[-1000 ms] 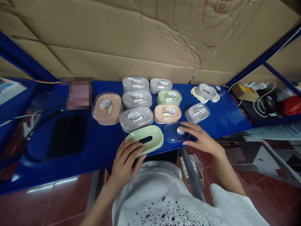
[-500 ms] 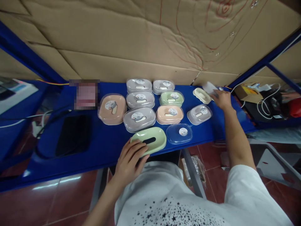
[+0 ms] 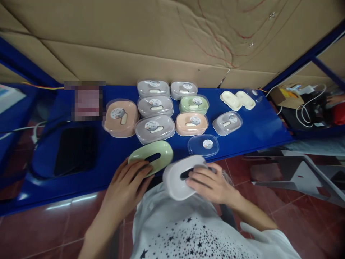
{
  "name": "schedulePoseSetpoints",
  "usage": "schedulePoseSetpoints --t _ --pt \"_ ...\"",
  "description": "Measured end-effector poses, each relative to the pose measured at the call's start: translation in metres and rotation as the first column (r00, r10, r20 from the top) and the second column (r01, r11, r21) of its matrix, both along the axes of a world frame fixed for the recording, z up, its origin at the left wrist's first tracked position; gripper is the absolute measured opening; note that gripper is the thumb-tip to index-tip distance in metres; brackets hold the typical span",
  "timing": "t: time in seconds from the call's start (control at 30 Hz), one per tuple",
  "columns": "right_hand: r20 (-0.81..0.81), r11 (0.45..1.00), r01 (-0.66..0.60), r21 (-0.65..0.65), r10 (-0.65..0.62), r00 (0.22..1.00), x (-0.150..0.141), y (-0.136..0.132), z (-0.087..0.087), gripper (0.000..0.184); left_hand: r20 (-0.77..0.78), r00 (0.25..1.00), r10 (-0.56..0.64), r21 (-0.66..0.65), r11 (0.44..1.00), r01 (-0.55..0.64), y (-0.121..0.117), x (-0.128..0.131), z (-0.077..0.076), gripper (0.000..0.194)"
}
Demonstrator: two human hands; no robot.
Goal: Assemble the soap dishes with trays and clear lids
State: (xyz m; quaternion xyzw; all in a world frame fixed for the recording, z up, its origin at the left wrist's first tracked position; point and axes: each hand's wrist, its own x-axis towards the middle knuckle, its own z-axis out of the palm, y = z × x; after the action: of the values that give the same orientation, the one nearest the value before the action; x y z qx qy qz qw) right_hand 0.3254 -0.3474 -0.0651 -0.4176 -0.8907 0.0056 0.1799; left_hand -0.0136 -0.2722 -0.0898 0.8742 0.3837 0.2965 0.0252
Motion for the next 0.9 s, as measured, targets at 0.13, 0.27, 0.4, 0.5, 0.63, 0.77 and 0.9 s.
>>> schedulePoseSetpoints --t 0.13,0.27,0.4,0.5,0.63,0.77,0.9 --pt "0.073 0.993 -0.087 -0.082 0.093 0.993 -0.017 0.024 -0.008 0.062 -0.066 0.994 0.09 0.038 0.995 -0.088 -0.011 -0.033 0.004 0.022" --pt "0.075 0.997 -0.038 -0.071 0.043 0.996 -0.029 0.049 -0.01 0.048 -0.057 0.981 0.183 0.029 0.983 -0.182 -0.021 -0.052 0.002 0.021" --pt "0.08 0.997 -0.002 -0.076 0.008 0.997 -0.034 0.059 0.001 0.054 -0.027 0.981 0.194 0.01 0.981 -0.194 -0.023 -0.046 -0.003 0.022" --pt "0.017 0.999 0.033 -0.012 -0.033 0.999 0.003 0.078 0.022 0.055 -0.03 0.983 0.18 0.027 0.983 -0.18 -0.02 -0.033 -0.003 0.029" --pt "-0.081 0.864 0.499 0.072 -0.494 0.866 0.114 0.147 0.054 0.046 0.0 0.983 0.182 0.069 0.981 -0.181 -0.015 -0.025 -0.002 0.035" --pt "0.167 0.682 0.727 -0.074 -0.711 0.684 0.202 0.232 0.067 0.051 0.025 0.979 0.202 0.079 0.976 -0.204 -0.013 -0.028 -0.007 0.04" --pt "0.27 0.69 0.713 -0.12 -0.669 0.693 0.212 0.277 0.061 0.054 0.026 0.982 0.188 0.063 0.98 -0.189 -0.014 -0.035 -0.013 0.034"
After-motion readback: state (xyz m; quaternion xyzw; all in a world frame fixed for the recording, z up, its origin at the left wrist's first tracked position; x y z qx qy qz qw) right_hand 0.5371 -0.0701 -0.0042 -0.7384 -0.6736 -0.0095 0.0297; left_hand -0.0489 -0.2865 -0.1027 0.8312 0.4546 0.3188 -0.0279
